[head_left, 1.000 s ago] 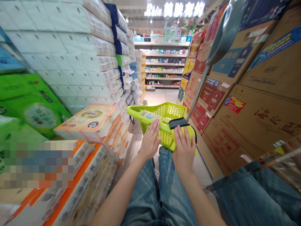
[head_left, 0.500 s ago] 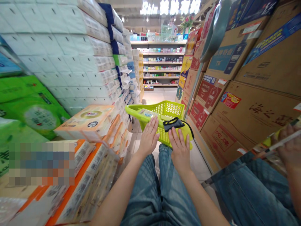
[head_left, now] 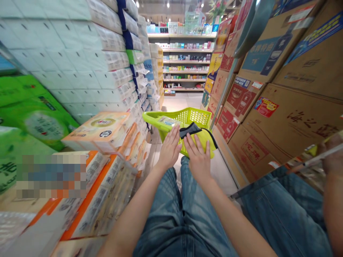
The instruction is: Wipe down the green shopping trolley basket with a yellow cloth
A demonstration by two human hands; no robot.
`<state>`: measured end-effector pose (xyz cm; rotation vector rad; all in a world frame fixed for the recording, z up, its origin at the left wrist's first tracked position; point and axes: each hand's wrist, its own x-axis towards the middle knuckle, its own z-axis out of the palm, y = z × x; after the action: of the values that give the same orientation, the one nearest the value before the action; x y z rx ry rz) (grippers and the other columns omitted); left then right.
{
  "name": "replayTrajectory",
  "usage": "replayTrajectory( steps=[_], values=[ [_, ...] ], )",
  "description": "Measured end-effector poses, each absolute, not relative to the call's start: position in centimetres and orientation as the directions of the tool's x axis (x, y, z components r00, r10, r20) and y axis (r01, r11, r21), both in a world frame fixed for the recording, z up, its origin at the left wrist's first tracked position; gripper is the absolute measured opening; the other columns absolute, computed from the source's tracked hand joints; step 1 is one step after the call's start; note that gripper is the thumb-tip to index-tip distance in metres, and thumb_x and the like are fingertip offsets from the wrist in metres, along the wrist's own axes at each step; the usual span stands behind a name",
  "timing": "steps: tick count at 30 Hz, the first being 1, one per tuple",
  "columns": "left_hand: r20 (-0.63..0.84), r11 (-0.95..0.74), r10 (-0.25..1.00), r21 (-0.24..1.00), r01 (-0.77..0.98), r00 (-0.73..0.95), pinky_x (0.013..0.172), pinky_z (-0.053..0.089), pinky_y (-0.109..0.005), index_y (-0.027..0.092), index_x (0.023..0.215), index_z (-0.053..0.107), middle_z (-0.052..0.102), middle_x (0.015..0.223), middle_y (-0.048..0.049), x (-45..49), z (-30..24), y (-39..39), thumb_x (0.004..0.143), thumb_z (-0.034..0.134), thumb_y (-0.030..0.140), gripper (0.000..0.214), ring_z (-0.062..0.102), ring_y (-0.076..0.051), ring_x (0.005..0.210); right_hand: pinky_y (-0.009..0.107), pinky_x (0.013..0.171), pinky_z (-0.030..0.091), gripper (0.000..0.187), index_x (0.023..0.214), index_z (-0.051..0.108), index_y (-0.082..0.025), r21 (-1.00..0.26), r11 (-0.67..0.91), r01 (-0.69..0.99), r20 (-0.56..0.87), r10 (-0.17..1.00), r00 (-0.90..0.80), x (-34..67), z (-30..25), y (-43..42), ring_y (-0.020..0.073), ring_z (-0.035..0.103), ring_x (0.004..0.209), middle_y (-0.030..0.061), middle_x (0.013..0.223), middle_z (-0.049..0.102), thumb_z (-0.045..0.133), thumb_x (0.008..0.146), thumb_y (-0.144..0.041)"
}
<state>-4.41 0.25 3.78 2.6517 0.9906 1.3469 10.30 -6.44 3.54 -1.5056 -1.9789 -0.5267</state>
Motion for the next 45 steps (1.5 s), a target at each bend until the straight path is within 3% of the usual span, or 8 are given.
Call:
replayTrajectory(
  steps=[5,9,15,19,24,30,39,45],
  values=[
    [0.729,-0.801,0.535,0.276,0.531,0.428,0.121,0.019,-0.050,0.017,0.156,0.011,0.021,0.162,-0.0134,-4.2,3.5,0.4,0.103,0.018,0.042,0.059,0.013,-0.024,0.151,0.055,0.122,0.012,0.070,0.152,0.031,-0.023,-0.083,0.307,0.948,0.705,0.690,-0.162,14.0,2.5,-7.2,0.0205,0.016,0.151,0.0049,0.155,0.040,0.036,0.085,-0.002],
    [0.736,-0.797,0.537,0.283,0.533,0.412,0.121,0.018,-0.049,0.017,0.156,0.010,0.020,0.162,-0.0130,-4.0,3.3,0.4,0.103,0.018,0.042,0.059,0.012,-0.024,0.151,0.055,0.120,0.020,0.071,0.151,0.031,-0.021,-0.186,0.428,0.884,0.746,0.647,-0.157,15.9,2.7,-6.7,0.0206,0.016,0.151,0.0073,0.155,0.040,0.032,0.083,-0.001],
    [0.723,-0.786,0.554,0.290,0.545,0.414,0.121,0.019,-0.048,0.018,0.156,0.010,0.020,0.162,-0.0117,-4.2,3.4,0.3,0.103,0.020,0.041,0.059,0.013,-0.024,0.151,0.053,0.120,0.019,0.065,0.139,0.050,-0.018,-0.324,0.625,0.710,0.703,0.662,-0.262,19.0,5.7,-3.5,0.0234,0.037,0.141,0.0088,0.146,0.050,0.041,0.075,-0.006],
    [0.714,-0.772,0.567,0.286,0.568,0.411,0.122,0.017,-0.047,0.019,0.156,0.006,0.018,0.163,-0.0104,-4.0,3.5,0.1,0.103,0.022,0.040,0.060,0.010,-0.023,0.151,0.051,0.117,0.026,0.060,0.132,0.054,-0.022,-0.418,0.682,0.600,0.634,0.692,-0.345,21.2,6.9,-1.3,0.0252,0.049,0.130,0.0069,0.135,0.059,0.046,0.074,-0.011],
    [0.672,-0.686,0.637,0.270,0.676,0.378,0.123,0.016,-0.047,0.018,0.156,0.003,0.013,0.164,-0.0115,-3.1,4.1,-0.2,0.102,0.027,0.042,0.064,0.004,-0.022,0.152,0.045,0.104,0.041,0.050,0.121,0.059,-0.024,-0.435,0.728,0.529,0.673,0.654,-0.346,21.4,6.9,0.0,0.0257,0.056,0.115,0.0069,0.120,0.063,0.047,0.074,-0.011],
    [0.649,-0.560,0.716,0.312,0.768,0.257,0.123,0.019,-0.045,0.014,0.155,0.016,0.019,0.162,-0.0130,-2.1,4.5,3.8,0.101,0.023,0.047,0.063,0.011,-0.022,0.151,0.045,0.098,0.043,0.050,0.116,0.061,-0.022,-0.428,0.687,0.587,0.692,0.667,-0.276,19.7,6.2,3.7,0.0262,0.056,0.107,0.0076,0.111,0.064,0.045,0.070,-0.009],
    [0.407,-0.287,0.912,0.526,0.800,0.060,0.122,0.013,-0.041,0.004,0.151,0.025,0.018,0.161,-0.0191,-0.3,6.8,16.9,0.095,0.030,0.059,0.078,0.013,-0.027,0.151,0.047,0.101,0.039,0.049,0.113,0.059,-0.014,-0.418,0.498,0.760,0.659,0.742,-0.124,15.8,5.6,15.2,0.0298,0.052,0.110,0.0141,0.111,0.063,0.043,0.068,-0.006],
    [0.329,-0.261,0.941,0.556,0.789,0.079,0.122,0.012,-0.040,0.002,0.149,0.025,0.017,0.160,-0.0229,0.6,7.6,23.1,0.092,0.039,0.058,0.082,0.012,-0.028,0.151,0.048,0.105,0.033,0.050,0.121,0.056,-0.015,-0.430,0.396,0.811,0.625,0.779,-0.049,14.8,5.3,18.7,0.0295,0.047,0.116,0.0138,0.121,0.060,0.044,0.073,-0.006]
  ],
)
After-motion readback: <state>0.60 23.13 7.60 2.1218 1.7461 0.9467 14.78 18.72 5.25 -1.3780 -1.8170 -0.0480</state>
